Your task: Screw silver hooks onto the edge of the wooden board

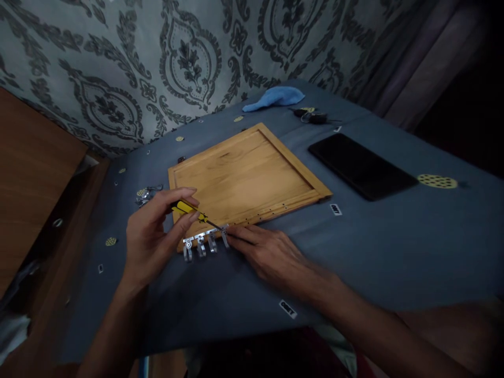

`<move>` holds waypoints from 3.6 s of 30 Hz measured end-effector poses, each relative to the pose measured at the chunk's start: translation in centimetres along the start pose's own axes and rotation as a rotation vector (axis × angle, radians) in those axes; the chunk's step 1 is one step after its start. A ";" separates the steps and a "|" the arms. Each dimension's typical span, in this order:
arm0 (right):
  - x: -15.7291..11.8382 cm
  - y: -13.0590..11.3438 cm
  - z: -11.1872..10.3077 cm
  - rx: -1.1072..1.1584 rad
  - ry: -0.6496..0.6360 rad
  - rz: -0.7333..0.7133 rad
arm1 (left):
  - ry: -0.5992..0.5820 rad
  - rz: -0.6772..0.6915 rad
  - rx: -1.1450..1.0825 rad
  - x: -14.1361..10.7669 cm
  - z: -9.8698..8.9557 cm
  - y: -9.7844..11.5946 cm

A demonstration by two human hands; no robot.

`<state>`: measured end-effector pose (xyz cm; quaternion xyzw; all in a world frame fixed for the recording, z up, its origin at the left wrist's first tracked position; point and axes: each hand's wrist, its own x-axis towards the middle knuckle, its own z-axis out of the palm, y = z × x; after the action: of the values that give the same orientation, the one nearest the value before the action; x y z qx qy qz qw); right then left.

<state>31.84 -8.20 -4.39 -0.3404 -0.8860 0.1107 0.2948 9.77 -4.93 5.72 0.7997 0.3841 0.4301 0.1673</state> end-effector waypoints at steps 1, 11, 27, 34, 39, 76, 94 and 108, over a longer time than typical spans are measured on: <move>0.0 0.0 0.0 -0.001 -0.002 0.002 | -0.007 0.003 0.003 0.0 0.0 -0.1; 0.0 0.1 0.0 0.004 -0.008 0.014 | -0.036 0.001 0.075 -0.2 0.1 0.0; -0.1 0.1 0.1 -0.011 -0.003 0.002 | -0.106 0.085 0.136 -0.1 0.0 0.3; 0.0 0.1 0.1 -0.003 -0.003 0.012 | -0.158 0.110 0.173 0.2 -0.3 0.8; -0.1 0.1 0.2 0.004 -0.009 0.020 | -0.230 0.113 0.191 0.7 -0.6 0.8; 0.0 0.1 0.1 -0.017 0.023 0.008 | -0.150 0.139 0.291 0.5 0.0 1.2; 0.0 0.1 0.0 -0.004 0.006 0.003 | -0.008 -0.021 0.086 0.1 -1.1 1.3; -0.2 0.2 0.2 0.020 0.030 -0.001 | -0.033 -0.055 0.118 -0.5 -0.2 1.1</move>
<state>31.99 -8.19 -4.76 -0.3387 -0.8804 0.1145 0.3114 9.96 -6.00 6.17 0.8042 0.4281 0.3885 0.1379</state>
